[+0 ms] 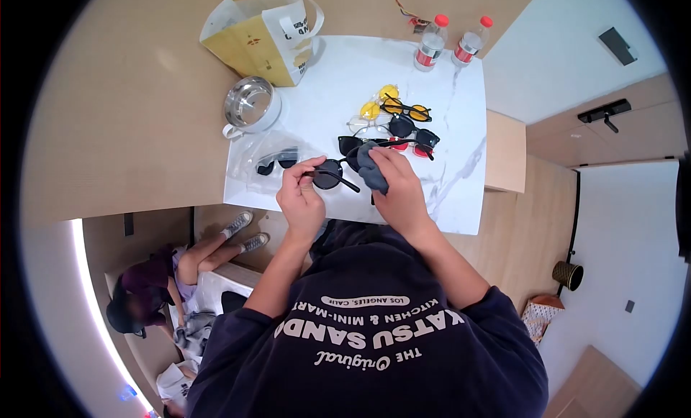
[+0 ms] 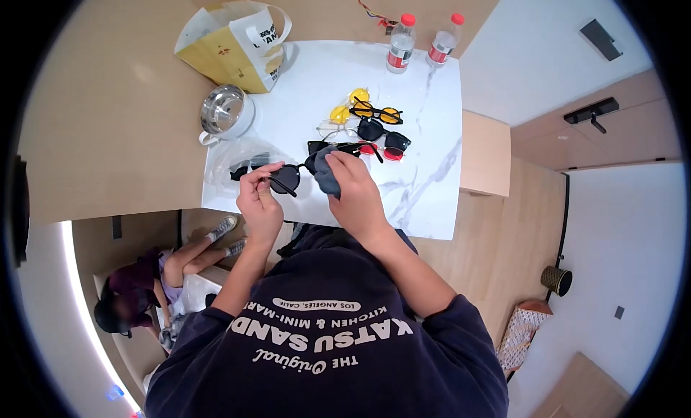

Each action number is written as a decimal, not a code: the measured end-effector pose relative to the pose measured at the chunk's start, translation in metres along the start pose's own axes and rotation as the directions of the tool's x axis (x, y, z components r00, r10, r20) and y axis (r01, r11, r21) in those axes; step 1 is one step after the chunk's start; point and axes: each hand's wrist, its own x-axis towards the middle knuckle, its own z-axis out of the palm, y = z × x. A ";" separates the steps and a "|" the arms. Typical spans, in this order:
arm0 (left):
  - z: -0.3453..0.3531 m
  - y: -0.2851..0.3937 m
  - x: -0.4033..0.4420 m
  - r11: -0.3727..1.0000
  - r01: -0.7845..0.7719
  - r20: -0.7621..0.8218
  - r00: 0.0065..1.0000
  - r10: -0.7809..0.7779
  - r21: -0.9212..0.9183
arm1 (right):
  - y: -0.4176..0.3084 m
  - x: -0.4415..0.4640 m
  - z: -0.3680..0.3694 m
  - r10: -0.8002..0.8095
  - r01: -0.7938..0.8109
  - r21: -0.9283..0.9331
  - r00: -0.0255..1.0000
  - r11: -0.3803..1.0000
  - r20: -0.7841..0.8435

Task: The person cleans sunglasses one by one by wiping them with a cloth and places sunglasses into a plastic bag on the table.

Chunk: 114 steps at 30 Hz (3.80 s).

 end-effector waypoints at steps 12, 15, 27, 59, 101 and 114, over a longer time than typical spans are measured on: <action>0.002 -0.003 0.004 0.998 -0.024 -0.017 1.000 0.023 -0.058 | 0.007 0.000 0.003 -0.047 0.032 0.132 0.992 0.991 0.116; 0.003 0.000 0.003 0.992 -0.124 -0.016 0.992 0.124 -0.005 | -0.006 0.005 -0.006 0.035 -0.030 0.160 0.999 0.987 -0.027; 0.004 0.012 0.004 0.978 -0.207 -0.056 0.977 0.207 0.015 | -0.030 0.009 -0.011 -0.239 0.212 0.208 0.965 0.955 0.112; 0.005 0.019 0.009 0.947 -0.304 0.017 0.951 0.307 -0.102 | -0.047 0.014 -0.027 -0.100 0.070 0.343 0.993 0.937 0.069; 0.005 0.010 -0.011 0.993 -0.111 0.066 0.991 0.112 -0.030 | -0.028 0.007 0.000 -0.090 0.079 0.367 0.996 0.927 0.012; 0.011 0.003 -0.009 0.985 0.029 -0.013 0.999 -0.031 -0.168 | -0.033 0.010 -0.016 -0.068 -0.040 0.477 0.976 0.878 0.207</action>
